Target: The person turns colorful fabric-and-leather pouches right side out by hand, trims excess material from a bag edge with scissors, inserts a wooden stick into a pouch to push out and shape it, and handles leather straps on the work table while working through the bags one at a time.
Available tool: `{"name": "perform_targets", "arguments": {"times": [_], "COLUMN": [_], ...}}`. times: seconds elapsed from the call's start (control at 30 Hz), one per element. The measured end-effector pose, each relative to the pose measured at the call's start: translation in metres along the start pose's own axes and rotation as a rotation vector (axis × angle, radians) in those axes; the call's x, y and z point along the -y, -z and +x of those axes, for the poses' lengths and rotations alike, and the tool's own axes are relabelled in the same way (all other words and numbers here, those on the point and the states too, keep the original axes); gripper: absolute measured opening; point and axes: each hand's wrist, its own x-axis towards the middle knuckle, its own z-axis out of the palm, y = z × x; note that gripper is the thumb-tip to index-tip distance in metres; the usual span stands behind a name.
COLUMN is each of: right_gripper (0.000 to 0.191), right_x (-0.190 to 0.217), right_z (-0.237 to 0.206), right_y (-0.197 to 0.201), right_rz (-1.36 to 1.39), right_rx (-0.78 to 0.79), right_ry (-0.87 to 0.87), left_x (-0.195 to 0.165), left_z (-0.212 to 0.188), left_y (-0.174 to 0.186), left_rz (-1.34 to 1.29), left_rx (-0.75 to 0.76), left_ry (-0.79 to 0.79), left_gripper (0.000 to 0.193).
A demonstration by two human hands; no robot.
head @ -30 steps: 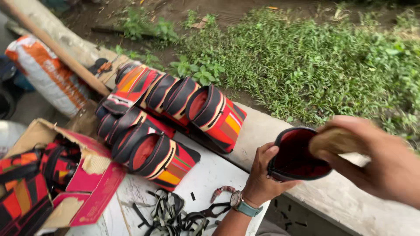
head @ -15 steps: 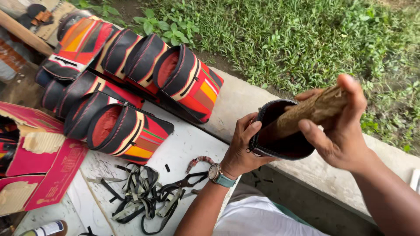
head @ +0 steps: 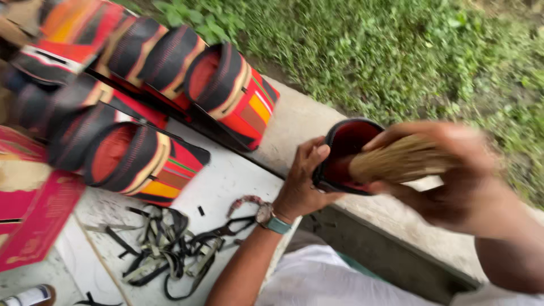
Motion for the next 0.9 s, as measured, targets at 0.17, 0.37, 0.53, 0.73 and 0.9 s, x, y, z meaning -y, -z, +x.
{"name": "perform_targets", "arguments": {"times": [0.17, 0.37, 0.53, 0.73, 0.9], "right_gripper": [0.103, 0.115, 0.099, 0.071, 0.076], "right_x": [-0.016, -0.041, -0.034, -0.004, -0.004], "right_z": [-0.033, -0.076, -0.072, -0.056, -0.065], "right_y": [0.021, 0.015, 0.001, -0.003, -0.028], "right_rz": [-0.332, -0.191, -0.054, 0.188, 0.266], "right_rx": [0.189, -0.039, -0.092, -0.232, -0.18], "right_ry": [-0.066, -0.064, -0.236, -0.367, -0.294], "left_x": [-0.001, -0.003, -0.006, -0.005, -0.009], "left_z": [-0.008, -0.002, 0.002, -0.005, -0.013], "left_y": [0.002, 0.004, 0.001, -0.002, -0.004], "left_rz": [-0.037, 0.015, 0.036, 0.016, 0.039], "left_rx": [0.1, 0.066, 0.039, 0.051, 0.071], "left_ry": [0.009, -0.005, 0.022, 0.028, 0.029], "left_gripper": [0.112, 0.114, 0.116, 0.109, 0.104]}}
